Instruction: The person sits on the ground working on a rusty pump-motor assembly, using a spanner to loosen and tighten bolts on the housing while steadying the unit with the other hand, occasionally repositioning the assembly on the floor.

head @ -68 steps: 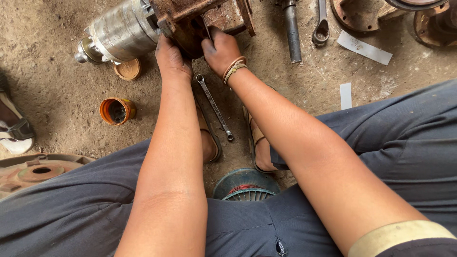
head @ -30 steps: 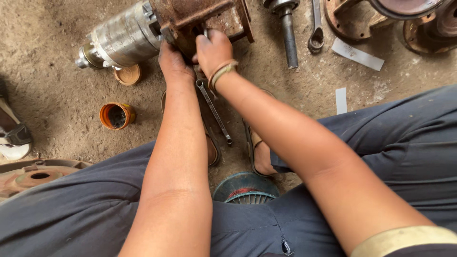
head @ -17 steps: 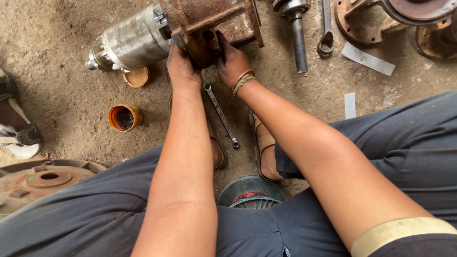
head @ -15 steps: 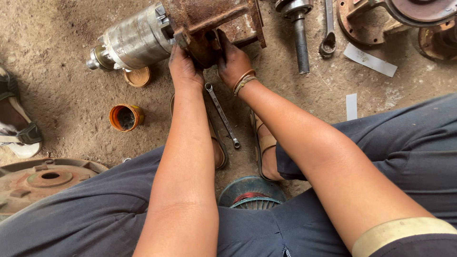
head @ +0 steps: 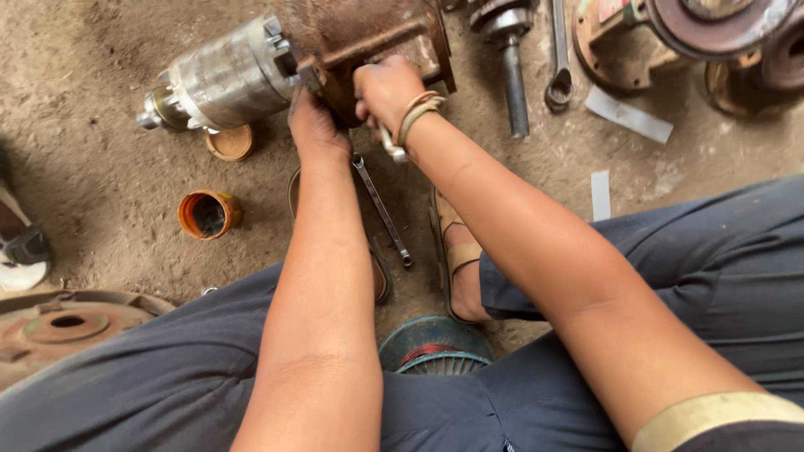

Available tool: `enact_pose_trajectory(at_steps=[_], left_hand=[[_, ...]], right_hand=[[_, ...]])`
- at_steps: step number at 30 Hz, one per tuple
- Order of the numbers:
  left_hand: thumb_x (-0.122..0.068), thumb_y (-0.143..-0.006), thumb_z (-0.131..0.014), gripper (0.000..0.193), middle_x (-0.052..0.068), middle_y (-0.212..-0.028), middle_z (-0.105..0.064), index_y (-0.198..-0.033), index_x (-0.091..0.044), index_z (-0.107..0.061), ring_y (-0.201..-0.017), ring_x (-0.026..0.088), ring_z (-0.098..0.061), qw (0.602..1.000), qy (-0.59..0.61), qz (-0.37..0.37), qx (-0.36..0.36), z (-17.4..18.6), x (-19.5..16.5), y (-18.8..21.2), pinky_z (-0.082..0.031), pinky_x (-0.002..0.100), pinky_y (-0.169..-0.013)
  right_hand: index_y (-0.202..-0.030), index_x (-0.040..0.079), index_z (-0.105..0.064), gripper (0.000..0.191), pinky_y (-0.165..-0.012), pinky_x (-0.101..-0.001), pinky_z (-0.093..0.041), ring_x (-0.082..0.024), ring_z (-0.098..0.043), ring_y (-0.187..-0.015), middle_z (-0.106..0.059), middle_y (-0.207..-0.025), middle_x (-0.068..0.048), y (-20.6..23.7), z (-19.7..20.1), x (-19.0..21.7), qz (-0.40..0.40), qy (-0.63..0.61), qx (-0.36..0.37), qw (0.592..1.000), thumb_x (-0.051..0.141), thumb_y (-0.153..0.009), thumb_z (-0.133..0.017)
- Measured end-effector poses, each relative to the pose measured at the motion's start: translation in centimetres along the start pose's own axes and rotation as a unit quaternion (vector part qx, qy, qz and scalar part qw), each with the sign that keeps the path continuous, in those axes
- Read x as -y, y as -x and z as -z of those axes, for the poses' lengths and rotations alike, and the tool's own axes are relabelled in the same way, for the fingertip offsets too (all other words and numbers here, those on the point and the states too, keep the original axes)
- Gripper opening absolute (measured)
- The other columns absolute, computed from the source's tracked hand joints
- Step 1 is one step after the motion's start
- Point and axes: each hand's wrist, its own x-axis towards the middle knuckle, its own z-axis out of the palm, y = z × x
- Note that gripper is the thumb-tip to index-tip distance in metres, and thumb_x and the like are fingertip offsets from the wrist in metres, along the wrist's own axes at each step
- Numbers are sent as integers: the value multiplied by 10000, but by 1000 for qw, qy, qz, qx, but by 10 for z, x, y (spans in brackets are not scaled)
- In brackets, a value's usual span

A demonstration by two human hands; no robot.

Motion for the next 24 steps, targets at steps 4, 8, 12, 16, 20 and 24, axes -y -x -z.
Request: enact_pose_trajectory(at_steps=[4, 8, 12, 16, 20, 24], left_hand=[[-136, -990, -558, 364, 161, -1237, -694, -1312, 22, -620, -1125, 308, -681, 1000, 3, 22, 12, -1, -4, 1, -558, 461, -982], [-104, -964, -592, 385, 184, -1243, -687, -1327, 21, -616, -1130, 333, -679, 999, -17, 43, 6, 6, -7, -1, -567, 488, -991], [-107, -950, -642, 387, 163, -1237, -691, -1316, 22, -637, -1105, 299, -693, 999, -20, 29, -5, 7, -8, 1, -586, 453, -960], [-58, -921, -699, 366, 152, -1184, -718, -1270, 47, -665, -1053, 299, -715, 999, -18, 30, -8, 2, -9, 1, -600, 444, -933], [-65, -900, -712, 371, 141, -1160, -727, -1253, 40, -672, -1043, 290, -712, 999, -18, 35, -22, -1, -11, 4, -600, 451, -917], [-81, -890, -705, 399, 151, -1163, -730, -1268, 36, -648, -1039, 297, -719, 999, -19, 33, -24, -1, -12, 5, -606, 459, -913]], right_hand=[[-908, -58, -676, 228, -656, -496, -520, -446, -648, -725, -666, -795, -275, 0, -7, -15, 87, 31, -42, 995, 154, -837, -633], [-1035, -23, -699, 259, -785, -489, -575, -483, -686, -889, -684, -905, -295, -6, -10, -49, 275, 160, -138, 938, 151, -851, -645], [-1303, 16, -601, 446, -869, -503, -572, -472, -683, -985, -701, -1065, -285, -7, -7, -67, 352, 189, -105, 911, 102, -865, -611], [-1545, 54, -414, 663, -902, -499, -573, -455, -685, -1021, -687, -1166, -280, -9, 1, -68, 368, 208, -94, 901, 75, -908, -594], [-1590, 78, -317, 758, -783, -520, -564, -450, -691, -915, -697, -1075, -253, -6, 2, -67, 287, 309, -62, 905, 112, -897, -622], [-1589, 47, -312, 744, -736, -527, -562, -458, -689, -873, -700, -1063, -256, -6, 0, -69, 322, 331, -77, 883, 87, -903, -596]])
